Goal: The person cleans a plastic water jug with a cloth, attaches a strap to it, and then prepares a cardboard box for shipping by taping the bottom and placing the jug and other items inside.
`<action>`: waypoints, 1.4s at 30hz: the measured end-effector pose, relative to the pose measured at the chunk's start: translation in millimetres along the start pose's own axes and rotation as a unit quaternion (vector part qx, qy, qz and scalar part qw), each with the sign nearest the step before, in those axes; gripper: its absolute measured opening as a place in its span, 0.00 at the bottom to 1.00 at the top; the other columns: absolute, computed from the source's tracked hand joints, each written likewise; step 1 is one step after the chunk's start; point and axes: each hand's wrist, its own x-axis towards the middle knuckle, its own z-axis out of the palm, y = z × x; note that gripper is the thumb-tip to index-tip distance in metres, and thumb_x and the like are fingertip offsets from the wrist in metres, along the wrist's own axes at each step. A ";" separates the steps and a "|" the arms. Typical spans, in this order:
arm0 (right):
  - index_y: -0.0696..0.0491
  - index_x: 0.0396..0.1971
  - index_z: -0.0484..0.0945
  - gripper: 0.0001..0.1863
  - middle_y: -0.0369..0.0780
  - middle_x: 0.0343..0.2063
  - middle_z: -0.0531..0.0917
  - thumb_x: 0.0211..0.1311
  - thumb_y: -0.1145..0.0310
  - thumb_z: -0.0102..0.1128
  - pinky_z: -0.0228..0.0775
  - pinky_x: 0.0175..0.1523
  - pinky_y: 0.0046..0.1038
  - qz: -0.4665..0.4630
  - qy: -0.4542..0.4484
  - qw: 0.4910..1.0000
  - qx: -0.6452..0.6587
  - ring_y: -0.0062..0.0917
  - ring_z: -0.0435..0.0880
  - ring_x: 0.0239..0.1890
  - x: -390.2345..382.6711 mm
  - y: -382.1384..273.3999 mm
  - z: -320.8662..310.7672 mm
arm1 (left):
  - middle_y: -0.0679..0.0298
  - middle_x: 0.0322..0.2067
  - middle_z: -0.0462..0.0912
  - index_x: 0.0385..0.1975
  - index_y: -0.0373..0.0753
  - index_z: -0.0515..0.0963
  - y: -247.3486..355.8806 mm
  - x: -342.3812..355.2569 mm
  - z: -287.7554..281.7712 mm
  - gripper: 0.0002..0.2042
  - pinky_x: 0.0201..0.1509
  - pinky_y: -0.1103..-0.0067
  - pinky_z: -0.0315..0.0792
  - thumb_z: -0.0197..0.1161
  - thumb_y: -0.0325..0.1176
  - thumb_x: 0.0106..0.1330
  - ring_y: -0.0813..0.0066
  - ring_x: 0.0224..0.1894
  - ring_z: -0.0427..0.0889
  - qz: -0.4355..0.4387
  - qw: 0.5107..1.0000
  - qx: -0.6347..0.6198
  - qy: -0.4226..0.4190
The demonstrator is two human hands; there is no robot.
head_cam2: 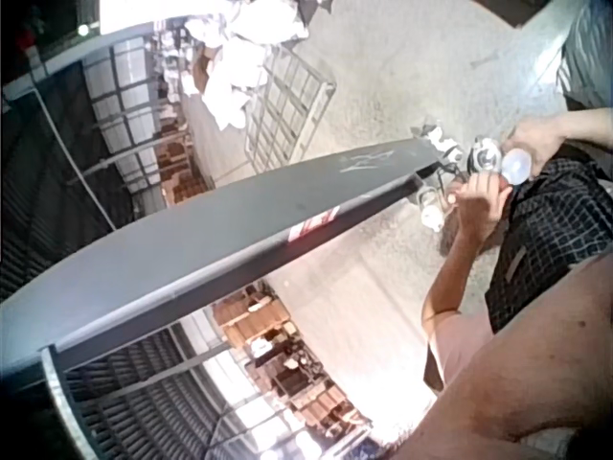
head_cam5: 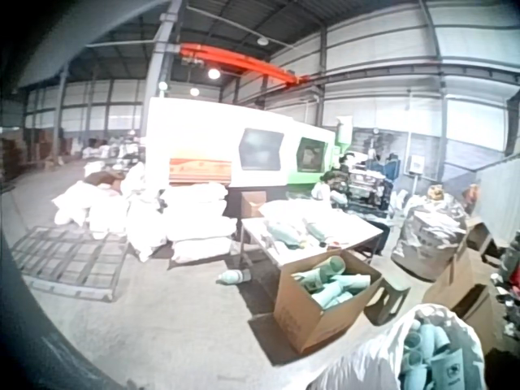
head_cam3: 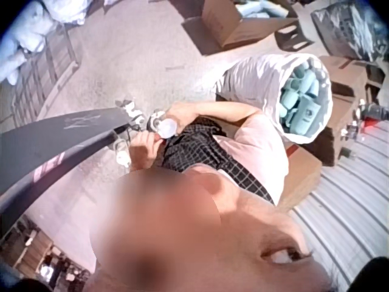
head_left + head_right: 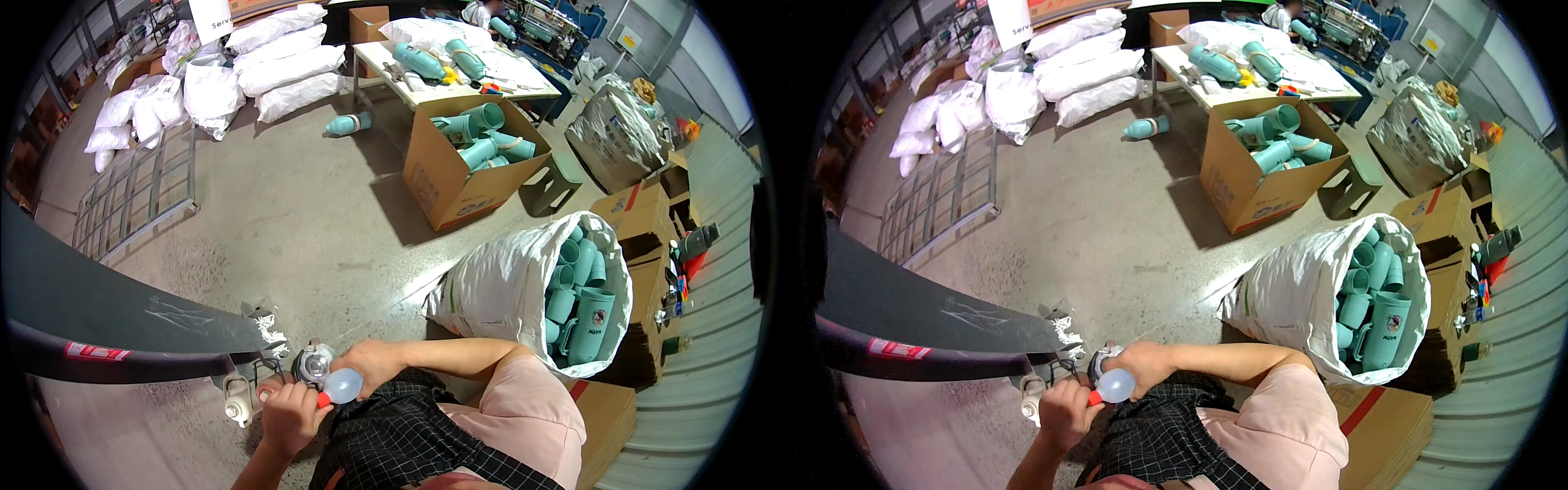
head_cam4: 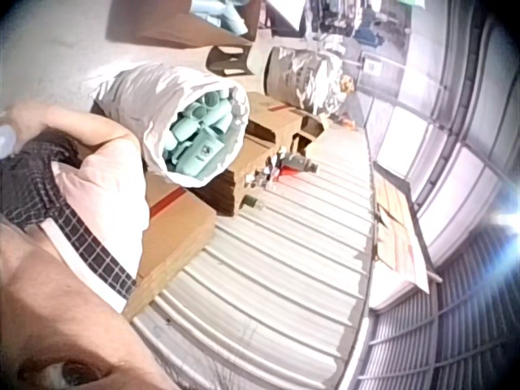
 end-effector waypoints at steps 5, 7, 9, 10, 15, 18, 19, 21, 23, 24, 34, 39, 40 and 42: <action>0.49 0.47 0.75 0.31 0.45 0.36 0.84 0.37 0.62 0.76 0.74 0.44 0.39 -0.006 -0.014 1.000 0.011 0.42 0.83 0.40 5.2 -0.2 1.2 | 0.61 0.23 0.70 0.23 0.40 0.72 -11.2 -8.3 14.7 0.14 0.28 0.68 0.65 0.70 0.40 0.50 0.61 0.26 0.72 0.034 0.997 0.011 0.071; 0.49 0.47 0.75 0.31 0.45 0.36 0.84 0.38 0.62 0.76 0.74 0.44 0.39 -0.010 -0.023 1.000 0.006 0.43 0.83 0.40 5.7 1.7 3.3 | 0.61 0.23 0.70 0.24 0.40 0.72 -10.3 -7.7 10.0 0.14 0.28 0.68 0.65 0.70 0.40 0.49 0.61 0.26 0.72 0.048 0.998 0.011 0.051; 0.49 0.47 0.75 0.31 0.45 0.36 0.84 0.38 0.62 0.76 0.74 0.44 0.39 -0.007 -0.026 1.000 0.011 0.43 0.83 0.40 7.2 1.6 5.0 | 0.59 0.23 0.70 0.25 0.38 0.73 -7.6 -7.6 4.3 0.14 0.29 0.67 0.65 0.71 0.38 0.48 0.59 0.27 0.73 0.034 0.999 -0.004 0.042; 0.49 0.47 0.75 0.31 0.45 0.36 0.84 0.38 0.62 0.76 0.74 0.44 0.39 -0.006 -0.027 1.000 0.014 0.43 0.83 0.40 8.2 1.7 5.6 | 0.57 0.23 0.71 0.26 0.37 0.73 -5.2 -7.7 2.3 0.15 0.31 0.65 0.66 0.72 0.36 0.46 0.56 0.27 0.73 0.012 0.999 -0.020 0.043; 0.49 0.47 0.75 0.32 0.45 0.36 0.84 0.37 0.62 0.75 0.74 0.44 0.39 -0.009 -0.036 0.999 0.013 0.43 0.83 0.40 10.5 6.1 10.1 | 0.58 0.23 0.71 0.25 0.38 0.73 -8.0 -12.6 9.0 0.15 0.30 0.66 0.66 0.73 0.36 0.45 0.57 0.27 0.73 0.040 0.997 -0.013 0.067; 0.50 0.45 0.75 0.31 0.47 0.35 0.84 0.36 0.61 0.76 0.74 0.44 0.40 -0.003 -0.042 0.999 0.010 0.44 0.83 0.40 11.5 4.3 10.8 | 0.62 0.23 0.69 0.24 0.40 0.72 -7.7 -13.5 6.1 0.15 0.27 0.71 0.66 0.72 0.39 0.48 0.63 0.26 0.72 0.049 0.997 -0.003 0.054; 0.51 0.44 0.75 0.31 0.47 0.35 0.84 0.36 0.60 0.76 0.74 0.44 0.40 -0.002 -0.042 0.999 0.010 0.45 0.83 0.39 13.6 2.7 10.8 | 0.62 0.22 0.69 0.24 0.40 0.72 -8.5 -15.6 6.5 0.15 0.27 0.71 0.65 0.72 0.39 0.48 0.63 0.26 0.72 0.034 0.998 -0.011 0.053; 0.51 0.44 0.76 0.30 0.48 0.35 0.84 0.36 0.60 0.76 0.74 0.44 0.40 -0.018 -0.031 0.999 0.036 0.45 0.83 0.39 15.4 6.3 13.5 | 0.61 0.23 0.69 0.25 0.39 0.72 -8.5 -19.0 9.9 0.15 0.28 0.69 0.66 0.72 0.38 0.47 0.61 0.27 0.72 0.012 0.998 -0.015 0.053; 0.51 0.44 0.76 0.30 0.48 0.34 0.84 0.36 0.60 0.76 0.74 0.44 0.41 -0.021 -0.029 0.998 0.045 0.45 0.83 0.39 16.1 6.2 15.4 | 0.58 0.23 0.70 0.26 0.38 0.72 -6.1 -22.5 14.5 0.15 0.30 0.67 0.66 0.72 0.37 0.47 0.56 0.28 0.73 -0.002 0.998 -0.006 0.058; 0.50 0.45 0.76 0.30 0.48 0.34 0.84 0.36 0.60 0.76 0.74 0.44 0.40 -0.015 -0.034 0.998 0.042 0.45 0.83 0.39 15.9 5.8 14.8 | 0.58 0.24 0.70 0.26 0.38 0.72 -5.5 -23.3 13.2 0.15 0.30 0.67 0.66 0.72 0.36 0.47 0.57 0.28 0.73 -0.002 0.999 -0.004 0.047; 0.50 0.46 0.76 0.32 0.48 0.36 0.84 0.36 0.60 0.76 0.74 0.45 0.39 -0.015 -0.060 0.997 0.050 0.44 0.83 0.41 18.1 2.6 13.0 | 0.62 0.25 0.70 0.28 0.40 0.73 1.4 -27.0 13.5 0.14 0.32 0.70 0.67 0.71 0.36 0.48 0.62 0.29 0.74 -0.010 0.995 0.023 0.100; 0.51 0.47 0.76 0.31 0.47 0.37 0.85 0.37 0.61 0.76 0.75 0.46 0.39 -0.029 -0.079 0.994 0.072 0.43 0.83 0.41 17.3 1.4 13.8 | 0.64 0.24 0.69 0.27 0.42 0.73 2.5 -37.7 13.9 0.13 0.31 0.73 0.67 0.69 0.41 0.51 0.65 0.28 0.74 0.016 0.991 0.120 0.048; 0.51 0.47 0.76 0.31 0.47 0.38 0.85 0.37 0.61 0.76 0.75 0.46 0.38 -0.033 -0.078 0.993 0.083 0.43 0.83 0.41 18.5 2.5 17.0 | 0.64 0.24 0.69 0.27 0.42 0.73 1.7 -37.3 12.9 0.14 0.31 0.73 0.67 0.69 0.42 0.51 0.65 0.28 0.74 -0.005 0.994 0.104 0.045; 0.50 0.47 0.76 0.30 0.46 0.36 0.84 0.38 0.62 0.76 0.75 0.45 0.37 -0.021 -0.074 0.995 0.057 0.42 0.83 0.40 21.1 -8.6 11.2 | 0.64 0.24 0.70 0.26 0.42 0.73 2.3 -45.3 16.9 0.15 0.29 0.73 0.67 0.70 0.44 0.50 0.65 0.28 0.74 -0.064 0.995 0.076 0.024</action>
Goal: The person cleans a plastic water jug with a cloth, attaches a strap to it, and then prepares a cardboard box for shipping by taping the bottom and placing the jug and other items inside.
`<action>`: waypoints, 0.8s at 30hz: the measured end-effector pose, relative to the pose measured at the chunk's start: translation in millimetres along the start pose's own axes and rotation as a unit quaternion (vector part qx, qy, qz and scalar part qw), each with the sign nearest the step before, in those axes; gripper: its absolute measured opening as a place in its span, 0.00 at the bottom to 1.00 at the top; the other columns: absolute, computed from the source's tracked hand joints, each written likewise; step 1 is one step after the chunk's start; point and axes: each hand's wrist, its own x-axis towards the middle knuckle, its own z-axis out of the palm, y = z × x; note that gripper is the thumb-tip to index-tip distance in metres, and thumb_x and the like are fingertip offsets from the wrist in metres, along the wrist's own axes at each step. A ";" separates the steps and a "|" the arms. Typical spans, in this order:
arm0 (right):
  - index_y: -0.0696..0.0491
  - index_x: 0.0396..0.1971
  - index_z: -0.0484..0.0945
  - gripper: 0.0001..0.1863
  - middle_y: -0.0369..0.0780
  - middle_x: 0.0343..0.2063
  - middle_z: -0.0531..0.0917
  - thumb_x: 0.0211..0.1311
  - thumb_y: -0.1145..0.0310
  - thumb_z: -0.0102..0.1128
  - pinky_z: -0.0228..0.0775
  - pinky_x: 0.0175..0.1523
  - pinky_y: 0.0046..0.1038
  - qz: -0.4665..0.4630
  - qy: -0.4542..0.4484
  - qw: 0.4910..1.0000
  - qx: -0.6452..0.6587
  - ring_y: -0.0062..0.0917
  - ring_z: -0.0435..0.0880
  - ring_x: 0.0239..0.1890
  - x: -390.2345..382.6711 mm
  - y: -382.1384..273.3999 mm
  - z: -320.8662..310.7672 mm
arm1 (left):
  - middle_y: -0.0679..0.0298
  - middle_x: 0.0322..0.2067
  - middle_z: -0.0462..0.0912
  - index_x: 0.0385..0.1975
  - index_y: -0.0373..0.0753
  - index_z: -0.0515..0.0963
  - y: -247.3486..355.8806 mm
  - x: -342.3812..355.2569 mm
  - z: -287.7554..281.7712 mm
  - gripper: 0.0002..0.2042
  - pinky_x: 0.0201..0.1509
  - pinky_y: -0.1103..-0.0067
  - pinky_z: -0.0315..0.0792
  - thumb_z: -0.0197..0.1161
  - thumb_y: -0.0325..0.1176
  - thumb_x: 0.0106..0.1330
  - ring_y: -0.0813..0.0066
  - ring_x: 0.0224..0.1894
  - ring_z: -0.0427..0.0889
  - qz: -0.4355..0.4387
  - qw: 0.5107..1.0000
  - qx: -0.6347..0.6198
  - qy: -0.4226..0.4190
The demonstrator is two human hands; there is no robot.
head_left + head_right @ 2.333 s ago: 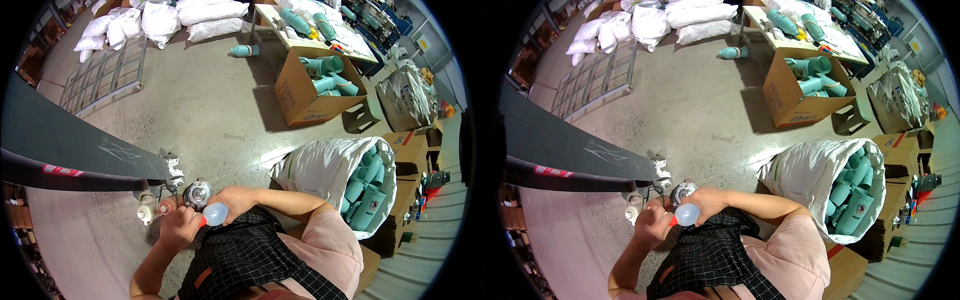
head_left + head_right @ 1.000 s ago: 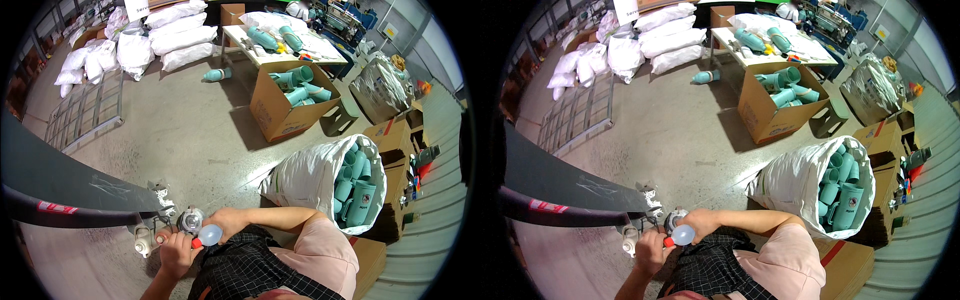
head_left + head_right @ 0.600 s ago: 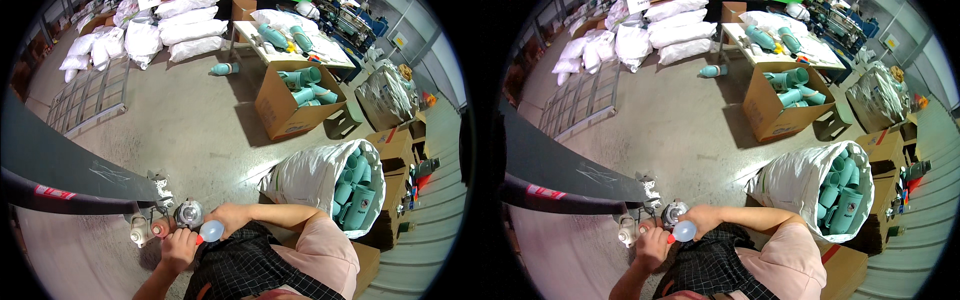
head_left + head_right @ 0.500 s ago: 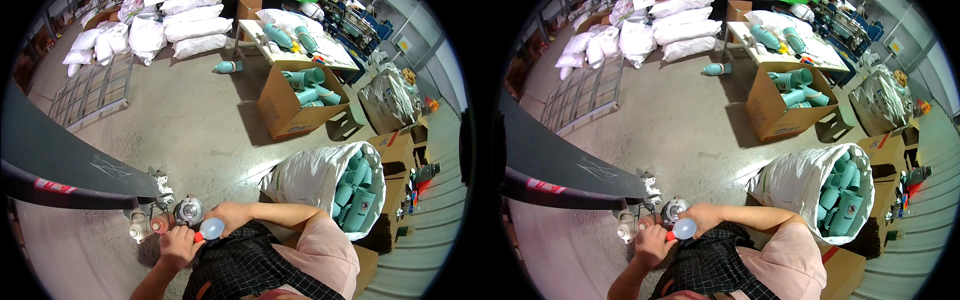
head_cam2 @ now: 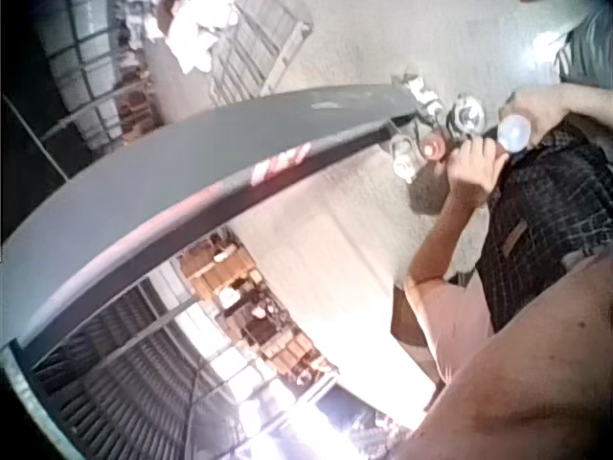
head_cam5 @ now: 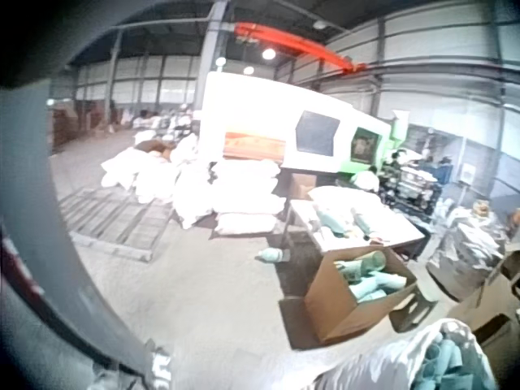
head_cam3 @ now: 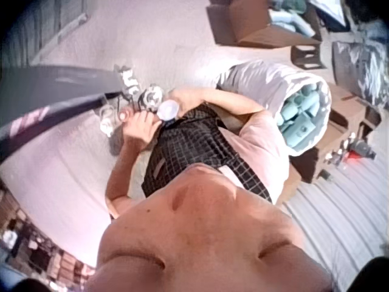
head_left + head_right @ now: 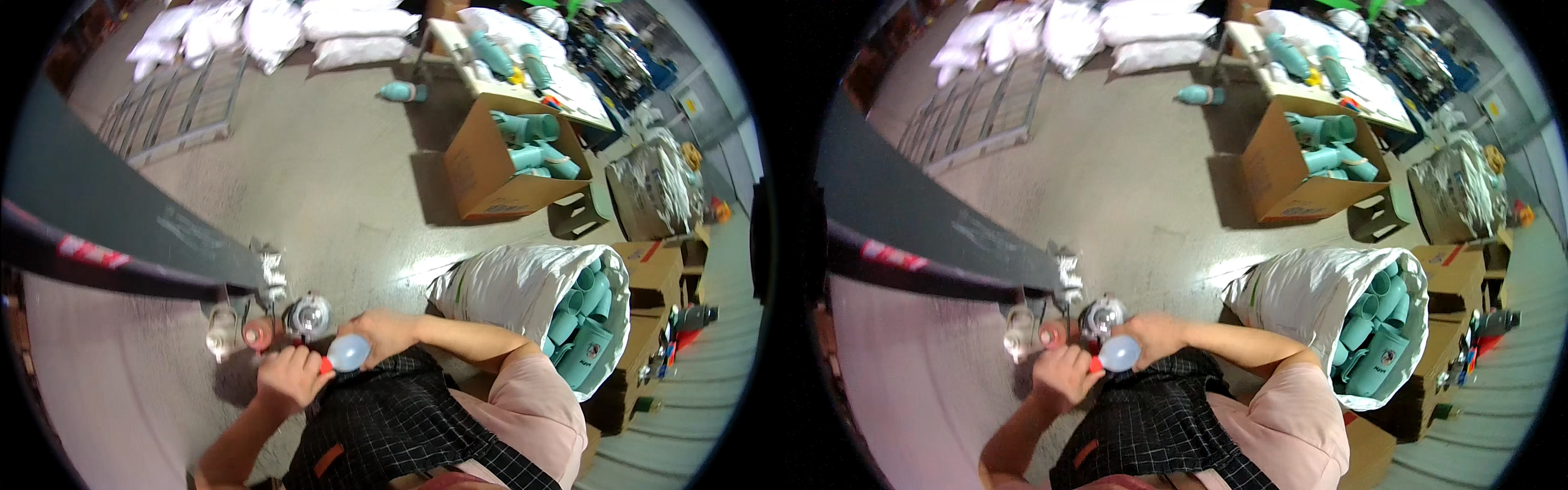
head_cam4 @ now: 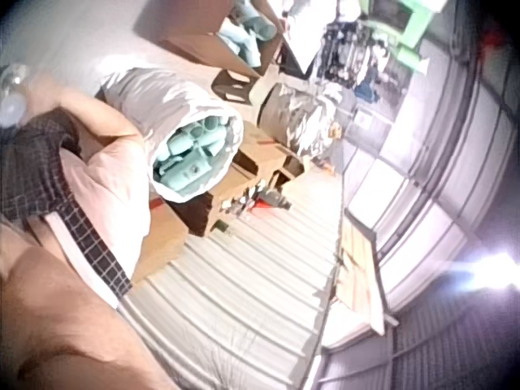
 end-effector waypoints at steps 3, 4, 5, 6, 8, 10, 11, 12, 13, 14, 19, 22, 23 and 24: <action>0.50 0.45 0.77 0.29 0.45 0.36 0.84 0.38 0.62 0.76 0.75 0.44 0.36 -0.006 0.014 0.999 -0.038 0.41 0.84 0.39 5.1 0.2 -7.4 | 0.64 0.27 0.71 0.34 0.40 0.75 -6.6 3.3 3.7 0.17 0.28 0.73 0.67 0.68 0.44 0.53 0.67 0.28 0.74 0.004 0.997 -0.040 0.070; 0.51 0.45 0.77 0.29 0.45 0.36 0.84 0.38 0.62 0.76 0.75 0.44 0.36 -0.007 0.017 0.999 -0.032 0.40 0.84 0.39 7.8 3.7 -8.0 | 0.60 0.34 0.77 0.43 0.37 0.75 -5.0 2.5 3.7 0.21 0.34 0.72 0.72 0.69 0.41 0.53 0.63 0.34 0.78 -0.018 0.996 -0.066 0.063; 0.51 0.44 0.77 0.29 0.45 0.35 0.84 0.38 0.62 0.76 0.75 0.45 0.35 -0.009 0.021 0.999 -0.024 0.40 0.84 0.39 9.3 4.0 -9.3 | 0.59 0.38 0.78 0.46 0.37 0.75 -3.2 1.5 4.5 0.22 0.36 0.73 0.74 0.69 0.40 0.54 0.63 0.37 0.79 -0.014 0.995 -0.052 0.082; 0.51 0.44 0.77 0.29 0.44 0.35 0.84 0.38 0.63 0.76 0.75 0.45 0.34 -0.006 0.018 1.000 -0.024 0.39 0.84 0.39 9.7 3.1 -10.3 | 0.59 0.40 0.78 0.46 0.38 0.75 -3.2 2.9 4.5 0.21 0.37 0.73 0.74 0.69 0.39 0.54 0.64 0.38 0.80 -0.015 0.995 -0.066 0.071; 0.52 0.43 0.77 0.28 0.42 0.34 0.84 0.37 0.65 0.77 0.75 0.45 0.32 0.000 0.004 1.000 -0.007 0.37 0.85 0.39 12.3 5.2 -12.4 | 0.61 0.36 0.77 0.45 0.39 0.75 -8.3 2.1 7.6 0.19 0.35 0.74 0.73 0.67 0.39 0.55 0.66 0.35 0.79 0.011 0.997 -0.032 0.062; 0.52 0.43 0.77 0.29 0.42 0.34 0.84 0.36 0.67 0.77 0.75 0.45 0.31 0.000 -0.007 1.000 0.007 0.35 0.85 0.38 18.0 1.3 -10.1 | 0.63 0.34 0.75 0.44 0.39 0.75 -13.8 -4.5 14.6 0.17 0.33 0.74 0.72 0.66 0.39 0.57 0.68 0.33 0.78 0.016 0.999 -0.025 0.044; 0.52 0.44 0.77 0.29 0.42 0.34 0.84 0.36 0.67 0.77 0.75 0.45 0.31 0.005 -0.008 1.000 0.005 0.34 0.85 0.38 19.7 0.7 -7.0 | 0.64 0.33 0.75 0.42 0.39 0.75 -12.9 -7.5 19.3 0.16 0.32 0.74 0.72 0.66 0.39 0.57 0.68 0.33 0.78 0.002 0.999 -0.031 0.041; 0.52 0.44 0.77 0.29 0.42 0.34 0.84 0.36 0.67 0.77 0.75 0.45 0.31 0.022 0.003 1.000 -0.016 0.35 0.85 0.38 21.1 -1.8 -5.7 | 0.65 0.31 0.76 0.39 0.40 0.74 -10.4 -6.3 19.5 0.15 0.33 0.73 0.72 0.66 0.40 0.57 0.68 0.32 0.78 -0.037 0.995 -0.063 0.062; 0.52 0.44 0.77 0.30 0.43 0.34 0.84 0.35 0.66 0.77 0.76 0.44 0.31 0.028 0.018 0.999 -0.036 0.36 0.85 0.39 22.9 -2.5 -3.3 | 0.63 0.27 0.76 0.36 0.41 0.74 -10.0 -8.4 19.6 0.14 0.32 0.71 0.72 0.66 0.42 0.58 0.64 0.29 0.79 -0.084 0.990 -0.093 0.059; 0.52 0.44 0.76 0.30 0.43 0.34 0.84 0.35 0.66 0.77 0.76 0.44 0.32 0.043 0.037 0.997 -0.055 0.37 0.85 0.39 24.6 -6.3 1.1 | 0.61 0.26 0.77 0.36 0.41 0.73 -10.4 -12.4 23.3 0.14 0.31 0.69 0.72 0.66 0.42 0.58 0.62 0.29 0.79 -0.133 0.983 -0.120 0.044; 0.52 0.45 0.76 0.31 0.45 0.35 0.84 0.35 0.65 0.77 0.75 0.45 0.33 0.075 0.091 0.984 -0.134 0.40 0.84 0.40 30.8 -15.6 2.4 | 0.58 0.28 0.81 0.39 0.42 0.72 -8.8 -8.6 22.1 0.15 0.30 0.67 0.74 0.65 0.44 0.62 0.58 0.29 0.82 -0.268 0.948 -0.167 0.053; 0.53 0.45 0.76 0.30 0.45 0.37 0.84 0.36 0.65 0.77 0.75 0.46 0.33 0.080 0.084 0.987 -0.114 0.40 0.84 0.41 31.9 -12.5 0.1 | 0.56 0.30 0.82 0.41 0.42 0.72 -8.1 -7.2 19.7 0.16 0.32 0.64 0.73 0.65 0.43 0.61 0.56 0.31 0.82 -0.257 0.939 -0.196 0.118; 0.53 0.44 0.76 0.30 0.45 0.37 0.84 0.36 0.66 0.77 0.75 0.46 0.33 0.080 0.075 0.989 -0.095 0.40 0.84 0.41 32.0 -11.5 -0.9 | 0.56 0.30 0.81 0.41 0.42 0.72 -8.3 -7.2 19.3 0.16 0.32 0.64 0.73 0.65 0.43 0.61 0.55 0.31 0.82 -0.238 0.941 -0.204 0.130; 0.53 0.44 0.76 0.30 0.45 0.37 0.84 0.36 0.66 0.77 0.75 0.47 0.33 0.079 0.065 0.992 -0.075 0.40 0.84 0.41 32.5 -10.8 -1.0 | 0.56 0.30 0.81 0.41 0.42 0.72 -8.7 -7.8 18.7 0.16 0.32 0.64 0.73 0.65 0.44 0.62 0.55 0.31 0.82 -0.219 0.942 -0.211 0.140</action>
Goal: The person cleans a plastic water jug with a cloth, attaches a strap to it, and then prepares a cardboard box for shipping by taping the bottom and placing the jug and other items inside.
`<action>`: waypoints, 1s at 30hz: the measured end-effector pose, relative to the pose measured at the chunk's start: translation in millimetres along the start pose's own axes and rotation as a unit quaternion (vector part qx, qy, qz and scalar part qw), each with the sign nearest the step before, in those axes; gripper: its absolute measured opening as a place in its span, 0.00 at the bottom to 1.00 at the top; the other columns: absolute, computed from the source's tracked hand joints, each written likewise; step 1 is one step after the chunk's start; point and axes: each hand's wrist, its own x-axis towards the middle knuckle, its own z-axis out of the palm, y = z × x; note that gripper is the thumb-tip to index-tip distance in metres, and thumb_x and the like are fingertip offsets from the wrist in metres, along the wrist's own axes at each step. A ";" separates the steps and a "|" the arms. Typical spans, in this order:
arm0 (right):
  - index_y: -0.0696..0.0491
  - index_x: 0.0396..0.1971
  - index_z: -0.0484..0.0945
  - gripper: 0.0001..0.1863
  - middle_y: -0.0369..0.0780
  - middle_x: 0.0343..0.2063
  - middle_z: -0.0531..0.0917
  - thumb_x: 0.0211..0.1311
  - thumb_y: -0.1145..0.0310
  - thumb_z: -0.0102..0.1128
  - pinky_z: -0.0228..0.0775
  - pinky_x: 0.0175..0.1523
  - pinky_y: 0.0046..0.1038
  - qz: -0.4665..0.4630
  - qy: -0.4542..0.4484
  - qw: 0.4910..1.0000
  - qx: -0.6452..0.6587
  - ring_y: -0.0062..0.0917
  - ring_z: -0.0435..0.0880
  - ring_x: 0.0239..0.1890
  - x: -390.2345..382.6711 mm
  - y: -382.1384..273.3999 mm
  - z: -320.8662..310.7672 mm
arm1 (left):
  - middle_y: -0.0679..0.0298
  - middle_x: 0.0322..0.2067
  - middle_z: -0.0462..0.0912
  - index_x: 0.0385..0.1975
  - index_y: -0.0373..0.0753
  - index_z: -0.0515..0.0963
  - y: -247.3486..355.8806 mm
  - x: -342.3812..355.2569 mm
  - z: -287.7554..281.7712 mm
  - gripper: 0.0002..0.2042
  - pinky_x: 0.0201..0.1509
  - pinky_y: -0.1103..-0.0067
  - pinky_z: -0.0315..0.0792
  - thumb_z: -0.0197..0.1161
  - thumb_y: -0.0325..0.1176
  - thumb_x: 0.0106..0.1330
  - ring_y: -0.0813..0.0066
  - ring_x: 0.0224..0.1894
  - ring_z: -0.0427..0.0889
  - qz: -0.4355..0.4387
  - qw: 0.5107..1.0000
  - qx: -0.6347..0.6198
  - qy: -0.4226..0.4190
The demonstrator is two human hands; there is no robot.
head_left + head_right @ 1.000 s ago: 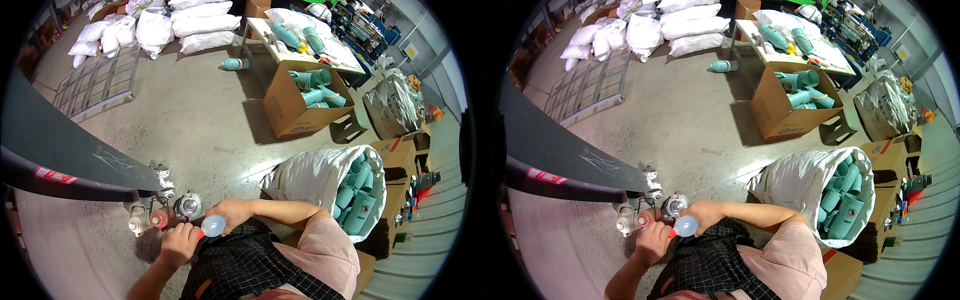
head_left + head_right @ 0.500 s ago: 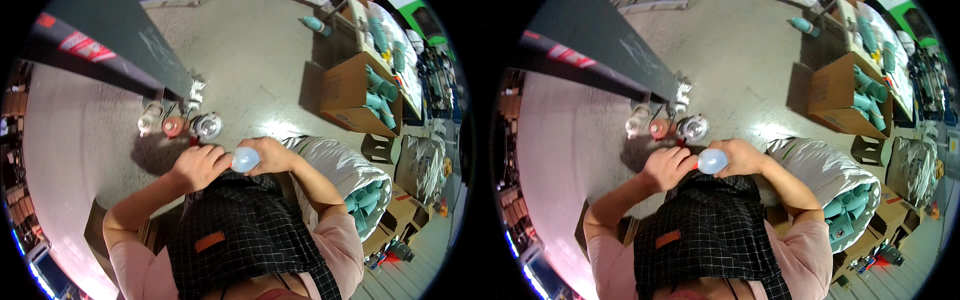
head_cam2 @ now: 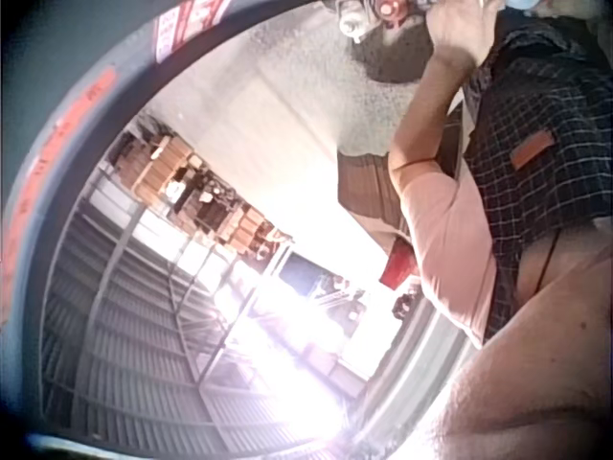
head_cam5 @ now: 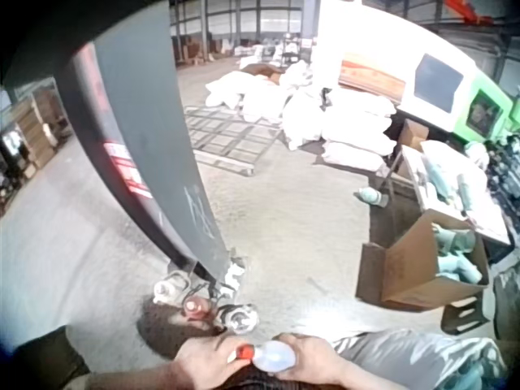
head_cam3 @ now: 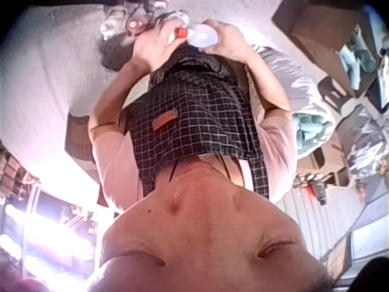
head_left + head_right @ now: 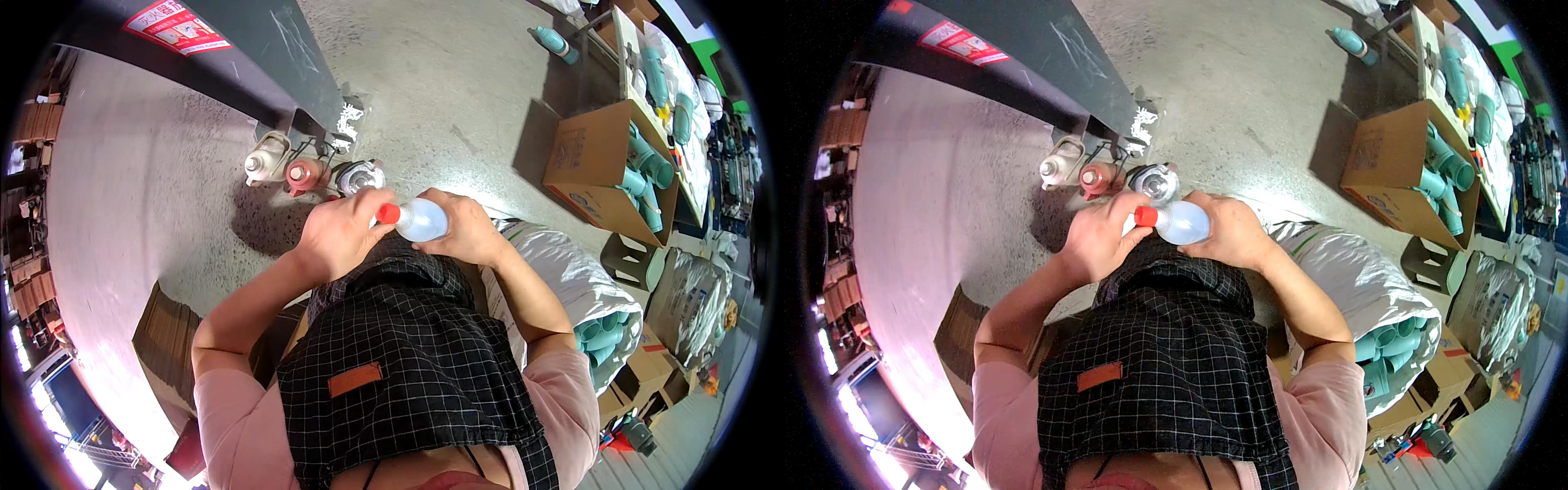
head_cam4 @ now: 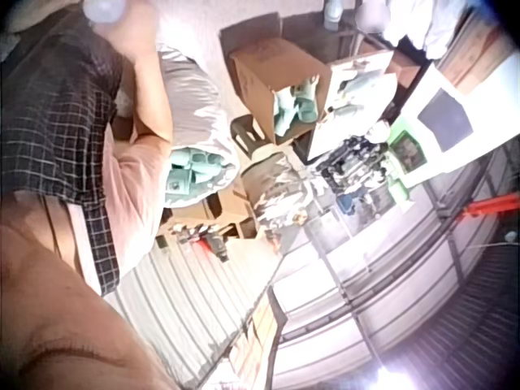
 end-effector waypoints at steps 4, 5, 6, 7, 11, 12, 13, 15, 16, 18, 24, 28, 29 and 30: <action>0.54 0.44 0.76 0.30 0.45 0.35 0.84 0.36 0.67 0.77 0.75 0.46 0.33 -0.005 -0.003 1.000 0.017 0.40 0.84 0.40 -0.2 -0.6 1.7 | 0.56 0.27 0.81 0.41 0.41 0.72 -5.5 -0.3 -1.3 0.14 0.32 0.65 0.74 0.62 0.44 0.64 0.55 0.31 0.82 0.032 0.995 0.084 -0.048; 0.54 0.44 0.76 0.30 0.46 0.34 0.84 0.36 0.67 0.77 0.75 0.46 0.33 -0.007 0.003 1.000 0.016 0.40 0.84 0.40 -0.3 -0.6 2.7 | 0.57 0.26 0.81 0.41 0.41 0.72 -3.4 1.0 -1.2 0.14 0.32 0.66 0.74 0.61 0.44 0.66 0.56 0.29 0.82 -0.006 0.993 0.097 -0.069; 0.54 0.44 0.76 0.30 0.46 0.34 0.84 0.36 0.68 0.77 0.75 0.46 0.33 -0.009 0.010 1.000 0.015 0.40 0.84 0.40 -0.3 -0.8 3.5 | 0.58 0.25 0.81 0.40 0.41 0.72 -2.0 2.0 -1.0 0.13 0.31 0.68 0.74 0.59 0.44 0.67 0.57 0.27 0.82 -0.043 0.989 0.109 -0.090; 0.54 0.45 0.76 0.30 0.46 0.34 0.84 0.36 0.67 0.77 0.75 0.46 0.34 -0.007 0.017 1.000 0.005 0.40 0.84 0.40 0.0 -1.2 3.6 | 0.58 0.24 0.81 0.39 0.40 0.72 -2.2 2.4 0.5 0.13 0.31 0.67 0.74 0.59 0.44 0.67 0.57 0.27 0.82 -0.065 0.990 0.096 -0.078; 0.52 0.43 0.76 0.28 0.46 0.34 0.84 0.39 0.63 0.75 0.75 0.45 0.37 0.008 0.050 0.998 -0.040 0.41 0.84 0.39 -3.1 0.0 2.9 | 0.56 0.23 0.80 0.33 0.37 0.73 -8.7 5.7 8.4 0.15 0.31 0.67 0.72 0.54 0.44 0.70 0.59 0.26 0.81 -0.117 0.993 0.025 -0.017; 0.51 0.42 0.76 0.27 0.45 0.34 0.83 0.40 0.61 0.74 0.75 0.45 0.38 0.011 0.059 0.997 -0.052 0.42 0.83 0.39 -3.8 0.5 2.5 | 0.55 0.23 0.79 0.32 0.36 0.73 -11.8 7.8 9.4 0.16 0.32 0.67 0.72 0.53 0.45 0.71 0.60 0.26 0.81 -0.122 0.992 0.004 0.003; 0.51 0.42 0.75 0.26 0.46 0.33 0.83 0.39 0.61 0.74 0.75 0.44 0.38 0.009 0.059 0.997 -0.047 0.42 0.83 0.38 -4.5 2.4 2.8 | 0.56 0.23 0.78 0.32 0.36 0.73 -17.3 9.2 14.2 0.17 0.32 0.68 0.72 0.51 0.45 0.73 0.63 0.26 0.80 -0.140 0.985 -0.089 0.043; 0.50 0.42 0.75 0.26 0.46 0.32 0.83 0.39 0.62 0.74 0.75 0.44 0.38 0.004 0.059 0.998 -0.036 0.42 0.83 0.38 -5.6 7.3 4.9 | 0.58 0.24 0.76 0.31 0.35 0.73 -30.0 11.7 25.9 0.20 0.34 0.71 0.70 0.47 0.47 0.75 0.70 0.26 0.77 -0.174 0.939 -0.270 0.121; 0.51 0.43 0.75 0.27 0.46 0.33 0.84 0.39 0.62 0.75 0.76 0.44 0.38 0.015 0.058 0.997 -0.041 0.42 0.84 0.38 -5.7 7.0 4.6 | 0.63 0.26 0.73 0.32 0.35 0.72 -35.3 13.0 26.8 0.21 0.35 0.76 0.69 0.42 0.48 0.77 0.76 0.29 0.71 -0.274 0.854 -0.436 0.083; 0.53 0.45 0.76 0.29 0.47 0.34 0.84 0.39 0.62 0.76 0.76 0.44 0.36 0.036 0.055 0.997 -0.051 0.42 0.84 0.39 -4.8 5.0 3.0 | 0.65 0.25 0.71 0.32 0.39 0.70 -34.0 20.2 37.9 0.20 0.30 0.78 0.63 0.39 0.49 0.78 0.78 0.27 0.68 -0.291 0.743 -0.592 0.119; 0.53 0.44 0.76 0.28 0.48 0.33 0.84 0.41 0.59 0.75 0.75 0.43 0.37 0.067 0.043 0.994 -0.078 0.42 0.85 0.38 6.0 7.5 -0.7 | 0.65 0.29 0.76 0.39 0.35 0.72 -30.9 44.7 71.6 0.15 0.36 0.78 0.72 0.46 0.42 0.77 0.77 0.30 0.75 -0.310 0.645 -0.628 0.307; 0.54 0.44 0.76 0.29 0.48 0.33 0.84 0.41 0.58 0.75 0.75 0.45 0.37 0.088 0.041 0.994 -0.053 0.42 0.85 0.38 6.9 7.7 -2.2 | 0.63 0.32 0.79 0.43 0.34 0.72 -42.1 41.6 80.6 0.12 0.37 0.80 0.73 0.51 0.38 0.75 0.78 0.32 0.78 -0.266 0.733 -0.544 0.311; 0.54 0.44 0.76 0.29 0.49 0.33 0.84 0.41 0.57 0.74 0.75 0.45 0.38 0.091 0.033 0.995 -0.035 0.43 0.85 0.39 6.2 11.4 0.0 | 0.62 0.33 0.79 0.43 0.34 0.72 -44.1 39.3 82.6 0.11 0.38 0.80 0.74 0.51 0.37 0.75 0.78 0.33 0.78 -0.237 0.768 -0.501 0.321; 0.54 0.44 0.75 0.30 0.50 0.33 0.84 0.42 0.56 0.74 0.75 0.46 0.38 0.096 0.026 0.995 -0.016 0.43 0.84 0.40 6.2 13.6 2.1 | 0.62 0.34 0.80 0.43 0.33 0.72 -40.7 37.9 80.2 0.10 0.40 0.80 0.74 0.52 0.35 0.75 0.77 0.35 0.79 -0.208 0.800 -0.456 0.329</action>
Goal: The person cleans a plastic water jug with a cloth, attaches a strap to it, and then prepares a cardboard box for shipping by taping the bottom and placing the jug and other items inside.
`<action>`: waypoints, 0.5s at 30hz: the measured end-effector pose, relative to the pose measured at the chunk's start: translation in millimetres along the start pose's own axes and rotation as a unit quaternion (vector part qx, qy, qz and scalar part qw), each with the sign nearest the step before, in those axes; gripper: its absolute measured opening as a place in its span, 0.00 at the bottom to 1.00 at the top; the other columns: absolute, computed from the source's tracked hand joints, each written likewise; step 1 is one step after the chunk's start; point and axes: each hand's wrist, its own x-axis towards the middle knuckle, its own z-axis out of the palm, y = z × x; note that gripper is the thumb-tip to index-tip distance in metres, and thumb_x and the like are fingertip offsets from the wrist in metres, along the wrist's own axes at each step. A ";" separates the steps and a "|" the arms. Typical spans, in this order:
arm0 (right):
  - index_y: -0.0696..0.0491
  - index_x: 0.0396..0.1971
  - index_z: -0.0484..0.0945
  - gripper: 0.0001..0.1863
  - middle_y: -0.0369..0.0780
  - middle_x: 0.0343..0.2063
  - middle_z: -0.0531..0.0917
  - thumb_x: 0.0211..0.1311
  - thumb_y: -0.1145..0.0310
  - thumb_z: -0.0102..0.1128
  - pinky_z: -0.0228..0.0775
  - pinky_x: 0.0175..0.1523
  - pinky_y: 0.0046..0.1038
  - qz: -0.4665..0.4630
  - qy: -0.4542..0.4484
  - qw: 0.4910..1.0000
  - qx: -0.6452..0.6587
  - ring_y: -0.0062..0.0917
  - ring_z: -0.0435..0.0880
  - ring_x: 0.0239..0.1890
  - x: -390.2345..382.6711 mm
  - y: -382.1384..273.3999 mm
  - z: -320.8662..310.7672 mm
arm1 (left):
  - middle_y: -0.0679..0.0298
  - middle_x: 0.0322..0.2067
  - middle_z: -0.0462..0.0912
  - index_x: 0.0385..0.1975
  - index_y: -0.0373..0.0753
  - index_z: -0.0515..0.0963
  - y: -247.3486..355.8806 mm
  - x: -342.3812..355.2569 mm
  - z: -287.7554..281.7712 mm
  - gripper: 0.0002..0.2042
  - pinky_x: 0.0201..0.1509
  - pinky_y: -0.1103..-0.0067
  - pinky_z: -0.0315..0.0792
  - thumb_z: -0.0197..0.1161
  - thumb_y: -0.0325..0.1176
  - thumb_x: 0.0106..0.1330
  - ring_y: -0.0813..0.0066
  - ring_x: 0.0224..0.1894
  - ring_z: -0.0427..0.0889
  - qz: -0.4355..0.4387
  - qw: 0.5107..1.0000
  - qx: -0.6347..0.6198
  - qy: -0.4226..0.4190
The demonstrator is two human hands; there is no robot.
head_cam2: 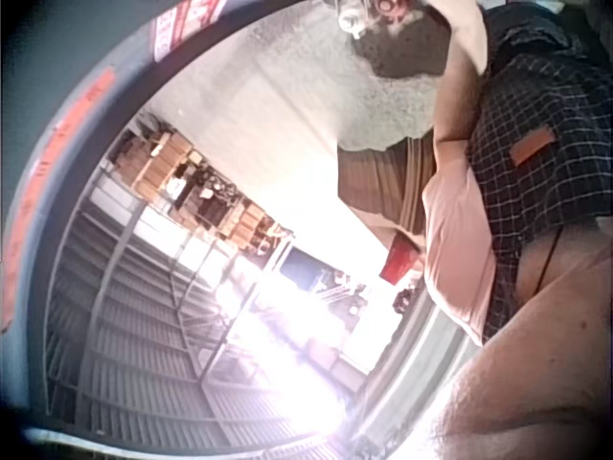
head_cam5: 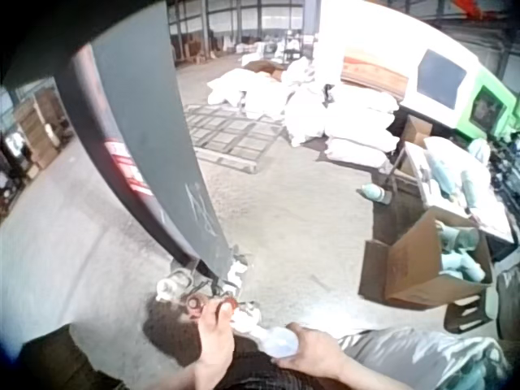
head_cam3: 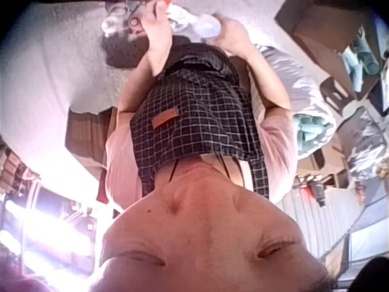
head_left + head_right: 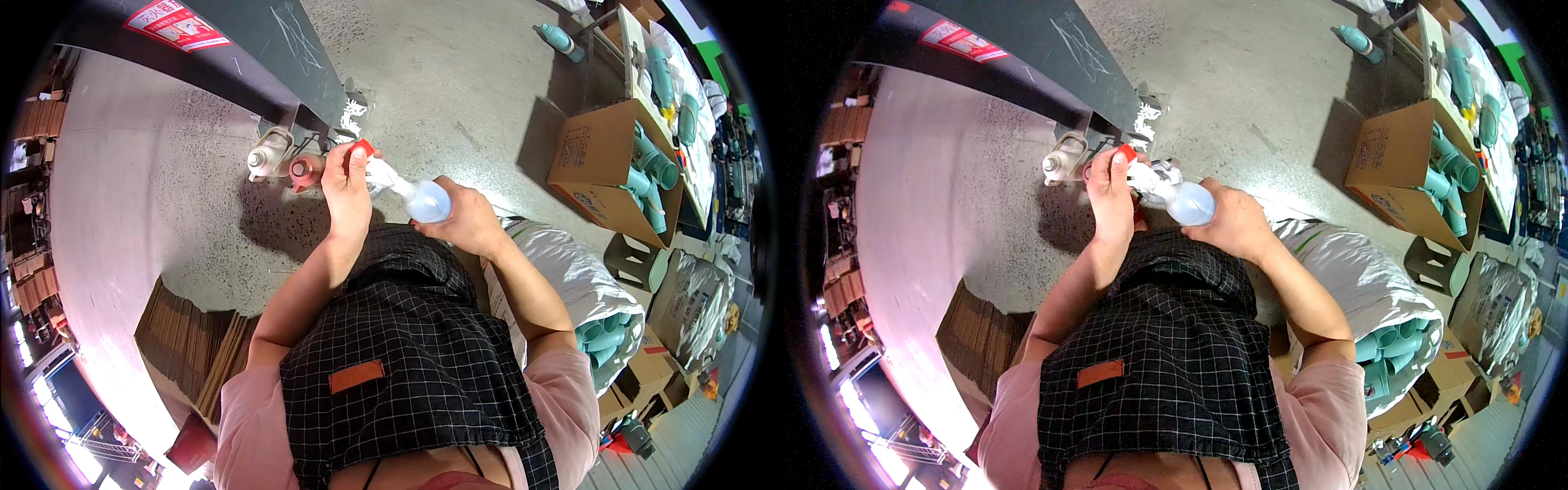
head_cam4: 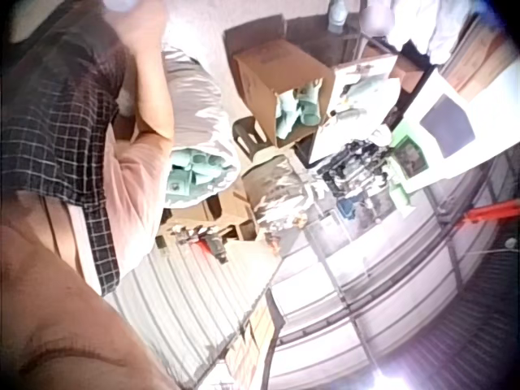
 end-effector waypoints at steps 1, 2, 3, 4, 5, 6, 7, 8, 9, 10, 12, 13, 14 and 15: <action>0.55 0.44 0.75 0.30 0.50 0.34 0.84 0.42 0.56 0.74 0.75 0.47 0.38 0.002 -0.008 1.000 0.008 0.44 0.84 0.40 0.7 0.3 0.9 | 0.61 0.35 0.80 0.44 0.33 0.71 3.1 -2.3 0.6 0.10 0.42 0.80 0.74 0.52 0.34 0.74 0.77 0.36 0.79 0.048 0.998 0.039 -0.009; 0.56 0.44 0.75 0.30 0.51 0.34 0.84 0.41 0.55 0.74 0.75 0.47 0.38 0.004 -0.016 1.000 0.016 0.44 0.84 0.41 1.5 0.6 1.7 | 0.61 0.36 0.81 0.44 0.33 0.71 4.8 -4.0 2.7 0.09 0.43 0.80 0.74 0.53 0.33 0.74 0.77 0.37 0.79 0.065 0.997 0.048 -0.007; 0.57 0.44 0.75 0.31 0.51 0.35 0.84 0.41 0.55 0.74 0.75 0.47 0.38 0.004 -0.023 0.999 0.025 0.44 0.84 0.41 1.9 -0.2 2.8 | 0.60 0.37 0.81 0.45 0.32 0.71 7.5 -6.7 5.0 0.09 0.45 0.79 0.74 0.54 0.31 0.73 0.76 0.39 0.80 0.085 0.995 0.058 -0.005; 0.57 0.44 0.75 0.31 0.52 0.35 0.84 0.41 0.55 0.74 0.75 0.47 0.38 0.001 -0.026 0.999 0.042 0.44 0.84 0.41 2.5 -0.4 4.4 | 0.60 0.38 0.81 0.45 0.32 0.71 8.9 -9.9 6.6 0.09 0.46 0.79 0.74 0.54 0.30 0.72 0.76 0.40 0.80 0.104 0.992 0.067 -0.004; 0.57 0.44 0.76 0.31 0.52 0.35 0.84 0.41 0.55 0.75 0.75 0.47 0.38 0.000 -0.029 0.998 0.060 0.45 0.84 0.41 3.5 -0.1 6.6 | 0.58 0.40 0.81 0.46 0.32 0.70 6.0 -15.6 5.3 0.09 0.49 0.79 0.73 0.54 0.28 0.71 0.75 0.42 0.80 0.105 0.991 0.079 -0.020; 0.58 0.44 0.76 0.32 0.52 0.35 0.84 0.41 0.55 0.75 0.75 0.47 0.37 0.000 -0.031 0.997 0.077 0.45 0.84 0.41 4.6 1.7 8.2 | 0.58 0.40 0.81 0.46 0.32 0.70 8.0 -21.9 8.5 0.09 0.50 0.78 0.73 0.55 0.28 0.71 0.75 0.42 0.80 0.114 0.989 0.086 -0.032; 0.58 0.44 0.76 0.33 0.52 0.35 0.84 0.41 0.54 0.75 0.74 0.48 0.37 0.000 -0.036 0.995 0.093 0.45 0.84 0.41 5.9 4.9 9.7 | 0.58 0.40 0.81 0.47 0.32 0.70 10.1 -26.5 11.2 0.09 0.51 0.78 0.73 0.55 0.28 0.71 0.74 0.43 0.80 0.124 0.987 0.094 -0.044; 0.59 0.45 0.76 0.34 0.51 0.36 0.84 0.41 0.52 0.75 0.74 0.48 0.37 0.000 -0.041 0.993 0.109 0.44 0.84 0.41 7.5 8.9 11.4 | 0.56 0.43 0.82 0.47 0.32 0.70 6.2 -28.0 10.1 0.09 0.52 0.78 0.73 0.54 0.27 0.71 0.73 0.44 0.80 0.153 0.983 0.083 -0.059; 0.60 0.45 0.76 0.35 0.51 0.36 0.84 0.41 0.51 0.76 0.74 0.48 0.36 0.000 -0.045 0.991 0.125 0.44 0.84 0.42 8.9 12.4 12.4 | 0.56 0.44 0.82 0.47 0.32 0.70 4.7 -29.4 10.2 0.09 0.52 0.77 0.73 0.54 0.27 0.71 0.73 0.44 0.80 0.156 0.982 0.083 -0.063; 0.60 0.46 0.76 0.34 0.48 0.36 0.84 0.43 0.53 0.76 0.74 0.48 0.34 -0.004 -0.051 0.988 0.148 0.38 0.83 0.41 10.4 15.4 13.2 | 0.55 0.46 0.82 0.47 0.32 0.70 3.8 -30.8 10.3 0.09 0.53 0.77 0.72 0.54 0.27 0.71 0.73 0.44 0.80 0.158 0.982 0.083 -0.067; 0.62 0.47 0.75 0.33 0.42 0.37 0.83 0.46 0.56 0.77 0.72 0.48 0.29 -0.012 -0.064 0.979 0.192 0.26 0.81 0.40 13.6 19.2 13.8 | 0.54 0.47 0.82 0.47 0.33 0.70 0.2 -30.7 10.4 0.09 0.53 0.77 0.72 0.54 0.28 0.71 0.73 0.44 0.80 0.155 0.983 0.076 -0.070; 0.62 0.47 0.76 0.33 0.43 0.37 0.84 0.48 0.54 0.75 0.73 0.48 0.29 -0.011 -0.083 0.972 0.220 0.27 0.82 0.40 15.0 18.5 12.7 | 0.54 0.47 0.82 0.47 0.33 0.70 -2.4 -30.1 9.9 0.09 0.53 0.77 0.72 0.53 0.28 0.72 0.74 0.45 0.80 0.148 0.984 0.068 -0.069; 0.62 0.48 0.76 0.34 0.44 0.37 0.84 0.49 0.51 0.74 0.73 0.48 0.29 -0.010 -0.102 0.964 0.247 0.28 0.82 0.40 16.5 16.5 11.3 | 0.54 0.48 0.82 0.47 0.33 0.70 -4.0 -29.2 9.2 0.09 0.53 0.77 0.72 0.53 0.29 0.72 0.74 0.45 0.80 0.142 0.986 0.061 -0.068; 0.61 0.48 0.76 0.34 0.45 0.37 0.84 0.51 0.48 0.72 0.74 0.48 0.30 -0.007 -0.122 0.955 0.271 0.29 0.83 0.40 17.3 15.5 8.5 | 0.55 0.47 0.83 0.47 0.32 0.70 -5.8 -29.0 9.9 0.09 0.53 0.78 0.72 0.53 0.30 0.72 0.74 0.44 0.80 0.128 0.988 0.066 -0.064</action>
